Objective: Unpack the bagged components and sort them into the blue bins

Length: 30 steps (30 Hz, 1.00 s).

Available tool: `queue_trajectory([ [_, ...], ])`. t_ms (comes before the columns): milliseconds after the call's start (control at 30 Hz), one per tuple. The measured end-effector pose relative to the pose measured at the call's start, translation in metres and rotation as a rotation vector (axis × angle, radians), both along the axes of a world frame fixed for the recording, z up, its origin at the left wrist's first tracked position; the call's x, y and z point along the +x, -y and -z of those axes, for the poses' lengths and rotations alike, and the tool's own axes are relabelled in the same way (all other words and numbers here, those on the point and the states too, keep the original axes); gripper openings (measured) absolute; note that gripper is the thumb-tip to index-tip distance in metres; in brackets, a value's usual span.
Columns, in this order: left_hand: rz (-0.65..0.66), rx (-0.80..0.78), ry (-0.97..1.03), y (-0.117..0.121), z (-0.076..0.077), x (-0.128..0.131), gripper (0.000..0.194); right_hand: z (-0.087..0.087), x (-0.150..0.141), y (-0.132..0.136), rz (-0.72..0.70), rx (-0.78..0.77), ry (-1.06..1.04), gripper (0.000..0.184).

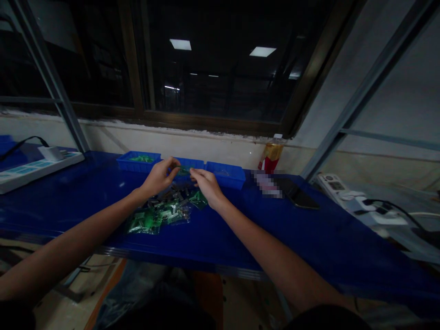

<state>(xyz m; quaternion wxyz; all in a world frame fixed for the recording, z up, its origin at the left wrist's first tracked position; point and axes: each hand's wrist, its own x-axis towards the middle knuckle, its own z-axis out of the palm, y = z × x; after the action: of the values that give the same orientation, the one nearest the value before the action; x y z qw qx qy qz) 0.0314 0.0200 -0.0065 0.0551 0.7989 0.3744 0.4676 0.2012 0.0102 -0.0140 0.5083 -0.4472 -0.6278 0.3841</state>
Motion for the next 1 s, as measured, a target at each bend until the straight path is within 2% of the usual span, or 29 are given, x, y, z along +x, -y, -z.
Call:
queue_trajectory([
  [67,0.037,0.102,-0.101,0.007,-0.002,0.002,0.011,-0.002,0.000,0.002,-0.045,-0.120,-0.171,0.036],
  [133,0.075,0.149,-0.166,0.012,-0.005,0.004,0.013,-0.003,0.001,0.002,-0.035,-0.132,-0.257,0.033],
  [233,0.110,0.157,-0.240,0.014,-0.004,0.007,0.013,0.000,0.004,-0.002,0.064,-0.018,-0.273,0.028],
  [300,0.132,0.096,-0.247,0.012,-0.002,0.008,0.012,0.002,0.005,-0.006,0.114,0.060,-0.277,0.031],
  [367,0.163,-0.057,-0.166,0.009,0.000,0.009,0.015,0.003,0.006,-0.007,0.119,0.112,-0.273,0.032],
  [433,0.194,-0.292,-0.010,0.006,0.001,0.010,0.022,0.003,0.006,-0.006,0.111,0.179,-0.222,0.026],
  [500,0.217,-0.558,0.173,0.004,0.000,0.009,0.037,0.001,0.005,-0.001,0.113,0.326,-0.078,0.017],
  [567,0.250,-0.776,0.327,0.003,-0.002,0.008,0.050,0.000,0.003,0.007,0.099,0.541,0.135,0.011],
  [600,0.266,-0.847,0.394,0.003,-0.003,0.007,0.051,-0.001,0.002,0.011,0.082,0.643,0.239,0.012],
  [667,0.288,-0.895,0.484,0.002,-0.004,0.007,0.043,-0.001,0.000,0.017,0.051,0.779,0.392,0.020],
  [767,0.259,-0.776,0.528,0.000,-0.003,0.008,0.021,-0.001,-0.002,0.018,0.102,0.804,0.486,0.026],
  [833,0.211,-0.601,0.492,-0.001,-0.002,0.008,0.015,-0.001,-0.001,0.014,0.171,0.725,0.464,0.021],
  [900,0.158,-0.375,0.387,0.000,-0.002,0.007,0.014,-0.002,0.001,0.010,0.185,0.537,0.335,0.012],
  [933,0.136,-0.263,0.308,0.002,-0.002,0.007,0.014,-0.003,0.001,0.008,0.158,0.404,0.232,0.013],
  [1000,0.123,-0.066,0.115,0.005,-0.003,0.006,0.013,-0.006,0.001,0.007,0.056,0.124,-0.005,0.028],
])
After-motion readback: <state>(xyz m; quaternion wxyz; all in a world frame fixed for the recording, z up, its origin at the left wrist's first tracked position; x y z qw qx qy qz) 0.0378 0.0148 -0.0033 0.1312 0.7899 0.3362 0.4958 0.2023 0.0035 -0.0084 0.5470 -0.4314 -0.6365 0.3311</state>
